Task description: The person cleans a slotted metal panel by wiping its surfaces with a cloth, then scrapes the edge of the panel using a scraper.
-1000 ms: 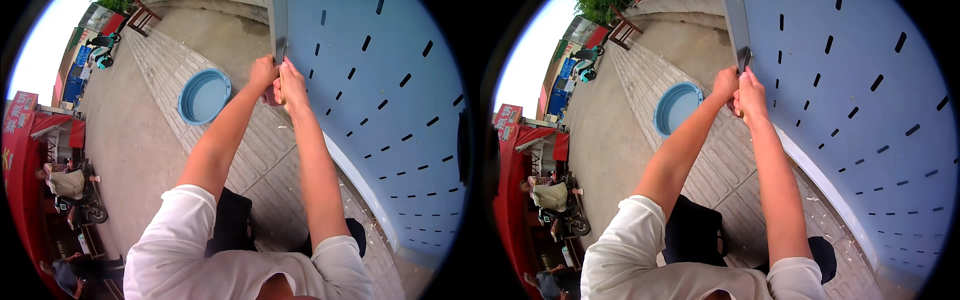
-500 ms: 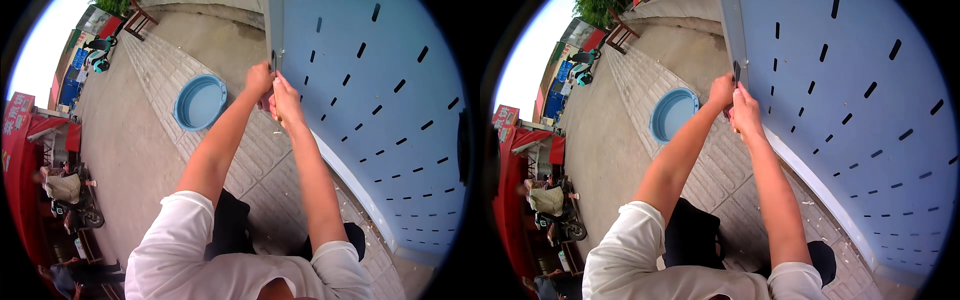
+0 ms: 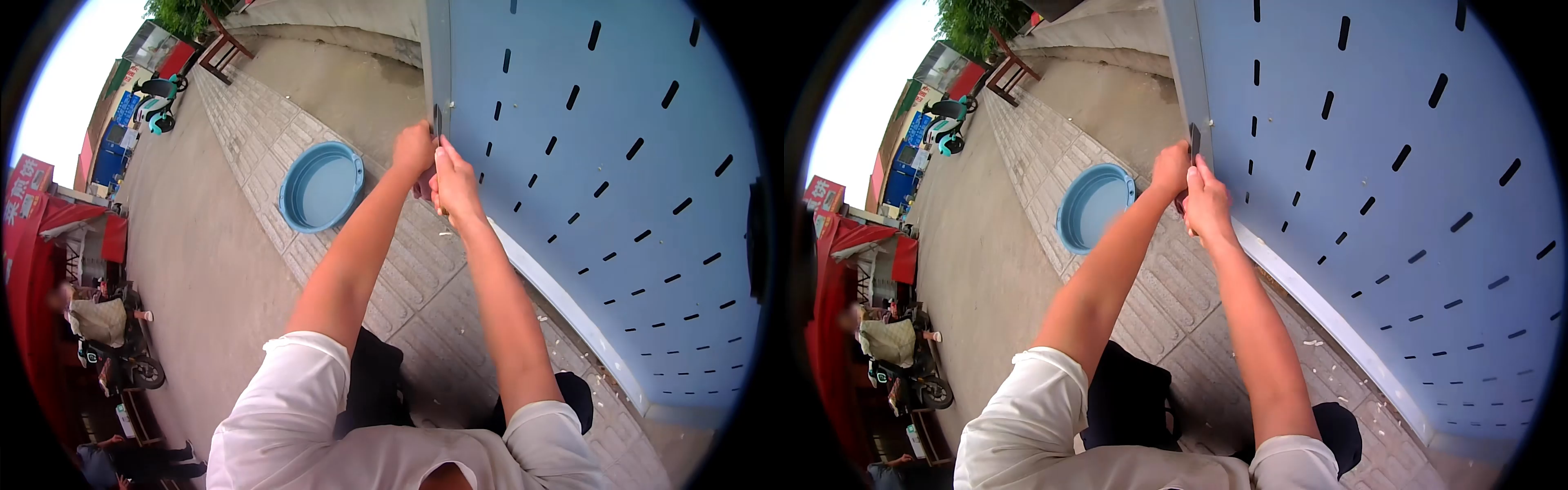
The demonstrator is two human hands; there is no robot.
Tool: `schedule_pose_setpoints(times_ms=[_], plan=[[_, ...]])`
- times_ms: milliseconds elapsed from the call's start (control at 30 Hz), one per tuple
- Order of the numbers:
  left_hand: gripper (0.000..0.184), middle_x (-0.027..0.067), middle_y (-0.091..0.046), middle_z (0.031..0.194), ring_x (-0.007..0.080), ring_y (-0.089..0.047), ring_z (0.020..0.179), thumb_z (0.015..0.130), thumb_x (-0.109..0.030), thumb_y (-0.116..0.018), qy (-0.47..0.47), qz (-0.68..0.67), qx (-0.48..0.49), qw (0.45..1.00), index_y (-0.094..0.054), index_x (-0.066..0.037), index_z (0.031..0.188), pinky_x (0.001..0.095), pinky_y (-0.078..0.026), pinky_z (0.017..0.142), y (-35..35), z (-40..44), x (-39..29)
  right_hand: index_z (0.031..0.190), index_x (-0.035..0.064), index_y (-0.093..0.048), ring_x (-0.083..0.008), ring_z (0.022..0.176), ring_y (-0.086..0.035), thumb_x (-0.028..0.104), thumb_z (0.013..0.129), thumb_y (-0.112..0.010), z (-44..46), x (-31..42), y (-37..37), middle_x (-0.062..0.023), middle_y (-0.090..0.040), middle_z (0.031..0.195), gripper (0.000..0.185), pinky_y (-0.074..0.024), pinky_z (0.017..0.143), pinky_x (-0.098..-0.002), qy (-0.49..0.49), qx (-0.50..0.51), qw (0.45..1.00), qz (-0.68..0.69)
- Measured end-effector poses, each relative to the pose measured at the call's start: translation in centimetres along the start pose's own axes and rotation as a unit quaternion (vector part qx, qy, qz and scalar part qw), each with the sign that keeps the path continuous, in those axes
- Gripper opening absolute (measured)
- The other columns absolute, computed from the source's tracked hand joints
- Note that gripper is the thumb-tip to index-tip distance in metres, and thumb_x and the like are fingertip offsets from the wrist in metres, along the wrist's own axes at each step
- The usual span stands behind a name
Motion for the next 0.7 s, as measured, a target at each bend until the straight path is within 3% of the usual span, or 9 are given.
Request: schedule_pose_setpoints(times_ms=[133,367,533,667,700], plan=[[0.027,0.0214,-0.066,0.083,0.0377,-0.064,0.082,0.075,-0.027,-0.068,0.021,-0.011,-0.004,1.0,-0.062,-0.003,0.085,0.0464,-0.051,0.074,-0.4,-1.0,0.1,0.146,0.0151,-0.027,-0.0108,0.038,-0.036,0.029,0.098,-0.037,1.4,0.4,1.4,-0.002,-0.041,0.057,0.051,-0.0313,0.033,-0.0275,-0.015,-0.01,0.995,0.093],[0.027,0.0227,-0.066,0.09,0.0398,-0.063,0.088,0.077,-0.025,-0.065,0.02,0.015,0.052,0.998,-0.059,-0.004,0.092,0.0476,-0.05,0.078,-1.0,-1.8,0.3,0.145,0.0139,-0.027,-0.0098,0.039,-0.036,0.03,0.097,-0.038,0.3,1.2,1.3,-0.0013,-0.041,0.058,0.052,-0.0311,0.034,-0.0277,0.0,0.001,0.994,0.113],[0.027,0.0212,-0.066,0.094,0.0382,-0.063,0.093,0.078,-0.023,-0.063,0.02,0.026,0.076,0.997,-0.057,-0.005,0.096,0.0468,-0.049,0.081,-2.3,-2.6,1.4,0.14,0.0125,-0.039,-0.0085,0.038,-0.035,0.031,0.097,-0.041,-0.7,5.7,0.6,-0.0016,-0.042,0.058,0.047,-0.0286,0.033,-0.0253,0.102,-0.02,0.994,0.027],[0.025,0.0217,-0.066,0.094,0.0392,-0.063,0.091,0.077,-0.021,-0.062,0.026,0.043,0.074,0.996,-0.057,-0.005,0.096,0.0466,-0.049,0.08,-2.1,-2.6,1.0,0.141,0.0143,-0.039,-0.0086,0.04,-0.035,0.031,0.096,-0.042,1.9,9.5,2.0,-0.0009,-0.041,0.057,0.048,-0.0282,0.033,-0.0258,0.197,-0.049,0.978,-0.049],[0.025,0.0219,-0.066,0.094,0.0392,-0.063,0.09,0.077,-0.02,-0.062,0.032,0.048,0.076,0.995,-0.057,-0.005,0.096,0.0465,-0.05,0.08,-2.2,-2.4,1.0,0.141,0.0146,-0.039,-0.0085,0.04,-0.035,0.031,0.096,-0.042,1.5,10.1,2.1,-0.0009,-0.041,0.058,0.048,-0.0282,0.033,-0.0258,0.173,-0.041,0.983,-0.051]])
Point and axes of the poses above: each hand's wrist, its own z-axis towards the middle knuckle, its own y-axis out of the back of the hand, x = y × z, the point moved 8 cm from there along z, towards the middle knuckle
